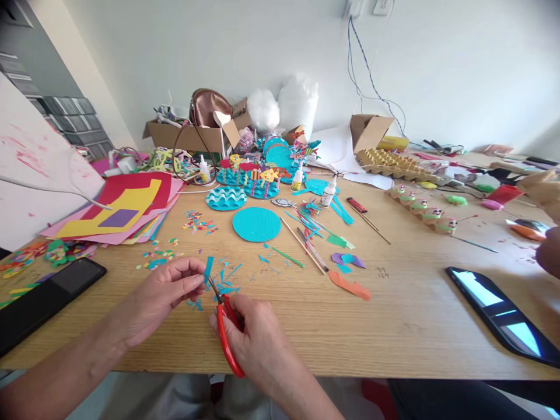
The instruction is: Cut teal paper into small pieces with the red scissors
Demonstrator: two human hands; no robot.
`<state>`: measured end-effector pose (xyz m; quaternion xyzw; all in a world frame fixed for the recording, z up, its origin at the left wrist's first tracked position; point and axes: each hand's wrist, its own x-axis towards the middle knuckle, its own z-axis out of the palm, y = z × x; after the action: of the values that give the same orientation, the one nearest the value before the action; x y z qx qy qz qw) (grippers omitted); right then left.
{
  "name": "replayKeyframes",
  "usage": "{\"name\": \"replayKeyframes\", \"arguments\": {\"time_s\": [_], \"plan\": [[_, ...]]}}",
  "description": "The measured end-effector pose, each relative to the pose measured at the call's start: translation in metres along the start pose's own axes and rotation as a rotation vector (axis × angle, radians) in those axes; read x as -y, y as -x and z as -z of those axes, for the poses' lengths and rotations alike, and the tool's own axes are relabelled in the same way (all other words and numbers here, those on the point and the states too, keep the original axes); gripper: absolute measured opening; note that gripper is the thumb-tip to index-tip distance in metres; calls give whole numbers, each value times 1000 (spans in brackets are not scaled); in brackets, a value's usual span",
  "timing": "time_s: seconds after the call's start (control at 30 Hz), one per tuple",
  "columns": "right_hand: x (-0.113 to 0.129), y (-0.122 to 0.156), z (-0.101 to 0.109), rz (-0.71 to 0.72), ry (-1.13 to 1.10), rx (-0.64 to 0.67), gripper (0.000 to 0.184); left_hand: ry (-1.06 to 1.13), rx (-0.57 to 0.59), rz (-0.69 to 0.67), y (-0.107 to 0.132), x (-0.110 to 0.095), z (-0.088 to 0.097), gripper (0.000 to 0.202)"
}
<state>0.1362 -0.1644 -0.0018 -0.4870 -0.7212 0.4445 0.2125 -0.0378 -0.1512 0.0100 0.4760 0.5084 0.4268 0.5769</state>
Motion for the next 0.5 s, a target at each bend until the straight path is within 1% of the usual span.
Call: {"name": "replayKeyframes", "arguments": {"time_s": [0.13,0.3,0.5], "plan": [[0,0,-1,3,9,0,27,31,-9,6,0,1,-1,8],[1,-1,0,-14,-7,9,28,49,33,-9,0,2,-1,8],[-1,0,2,-15,11,-3,29,41,45,14,-2,3,-3,8]]}}
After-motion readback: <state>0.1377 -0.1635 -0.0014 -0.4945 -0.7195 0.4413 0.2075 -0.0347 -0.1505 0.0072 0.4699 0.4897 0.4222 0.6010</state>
